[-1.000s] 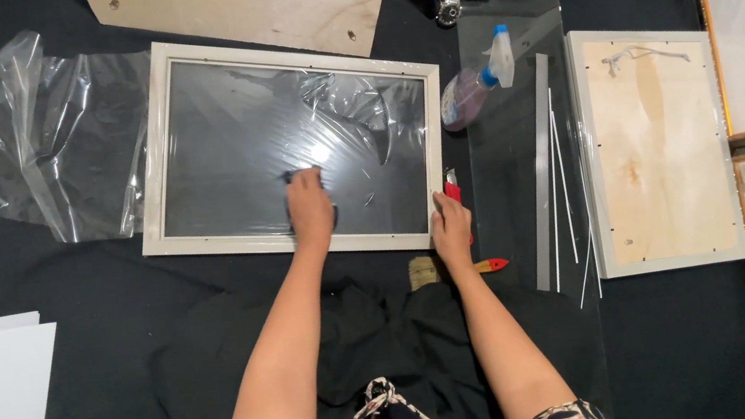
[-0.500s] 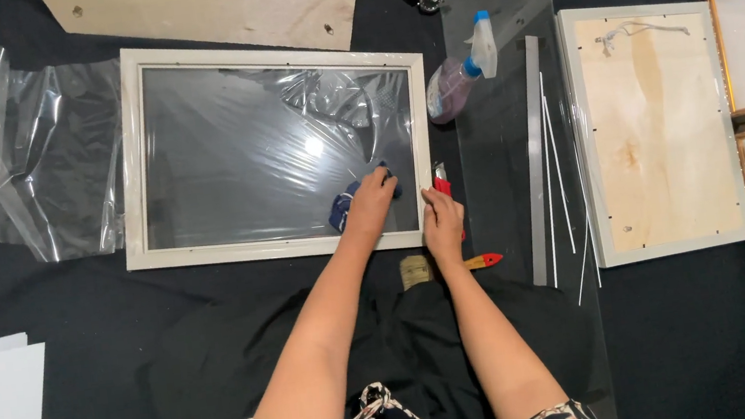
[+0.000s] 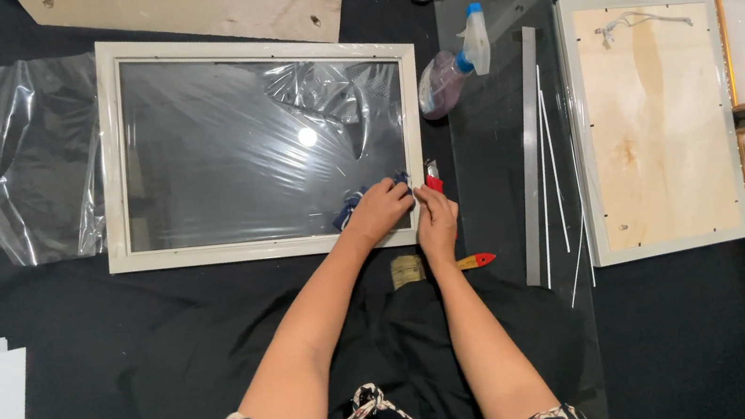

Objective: Cleaning a glass pane within a picture frame using a cloth and a small brush to remove dust and streaks.

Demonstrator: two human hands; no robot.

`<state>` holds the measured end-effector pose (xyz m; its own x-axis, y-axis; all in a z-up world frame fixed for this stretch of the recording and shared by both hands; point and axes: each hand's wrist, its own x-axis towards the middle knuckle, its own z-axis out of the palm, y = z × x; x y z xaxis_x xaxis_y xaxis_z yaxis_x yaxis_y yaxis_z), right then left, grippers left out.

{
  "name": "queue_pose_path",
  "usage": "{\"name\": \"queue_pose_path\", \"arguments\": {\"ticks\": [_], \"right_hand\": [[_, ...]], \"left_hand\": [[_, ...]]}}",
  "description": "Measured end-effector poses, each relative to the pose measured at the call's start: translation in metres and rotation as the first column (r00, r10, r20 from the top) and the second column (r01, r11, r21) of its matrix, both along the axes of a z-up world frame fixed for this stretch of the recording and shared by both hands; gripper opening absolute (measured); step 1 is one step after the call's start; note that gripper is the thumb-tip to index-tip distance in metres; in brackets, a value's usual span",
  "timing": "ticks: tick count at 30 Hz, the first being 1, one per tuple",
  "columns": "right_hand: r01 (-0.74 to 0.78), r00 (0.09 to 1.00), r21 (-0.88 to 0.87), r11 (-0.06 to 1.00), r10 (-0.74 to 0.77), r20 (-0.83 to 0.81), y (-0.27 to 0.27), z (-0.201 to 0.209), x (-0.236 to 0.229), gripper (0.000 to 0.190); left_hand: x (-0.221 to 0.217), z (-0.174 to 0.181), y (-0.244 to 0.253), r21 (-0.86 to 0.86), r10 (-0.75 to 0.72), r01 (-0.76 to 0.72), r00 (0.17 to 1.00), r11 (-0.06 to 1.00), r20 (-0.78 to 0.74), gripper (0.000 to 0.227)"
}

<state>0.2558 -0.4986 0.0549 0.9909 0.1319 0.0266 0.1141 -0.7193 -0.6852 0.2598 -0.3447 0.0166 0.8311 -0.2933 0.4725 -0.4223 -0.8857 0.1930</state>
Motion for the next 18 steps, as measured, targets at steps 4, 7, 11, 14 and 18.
{"name": "queue_pose_path", "arguments": {"ticks": [4,7,11,14,18], "right_hand": [[-0.044,0.993,-0.057,0.997,0.050,0.104,-0.001,-0.009,0.002,0.035],[-0.053,0.981,-0.122,0.991,0.075,0.180,0.001,-0.022,0.003,0.038],[-0.034,0.970,-0.131,0.991,0.064,0.234,-0.001,-0.039,0.012,0.045],[0.064,0.983,-0.173,0.983,-0.032,0.183,0.017,0.008,-0.001,0.044],[0.098,0.990,-0.334,0.938,-0.059,0.124,0.019,0.026,-0.006,0.043]], "left_hand": [[-0.014,0.022,-0.007,-0.080,0.122,-0.130,0.988,0.988,-0.099,0.003],[-0.036,0.028,-0.004,-0.026,0.067,-0.073,0.981,0.997,-0.183,0.004],[-0.046,0.042,0.001,-0.123,-0.093,0.066,0.969,0.990,-0.228,0.009],[-0.033,0.034,-0.002,-0.083,-0.079,0.065,0.980,0.994,-0.182,0.011],[-0.006,0.036,-0.004,-0.125,0.118,-0.149,0.968,0.981,-0.223,0.012]]}}
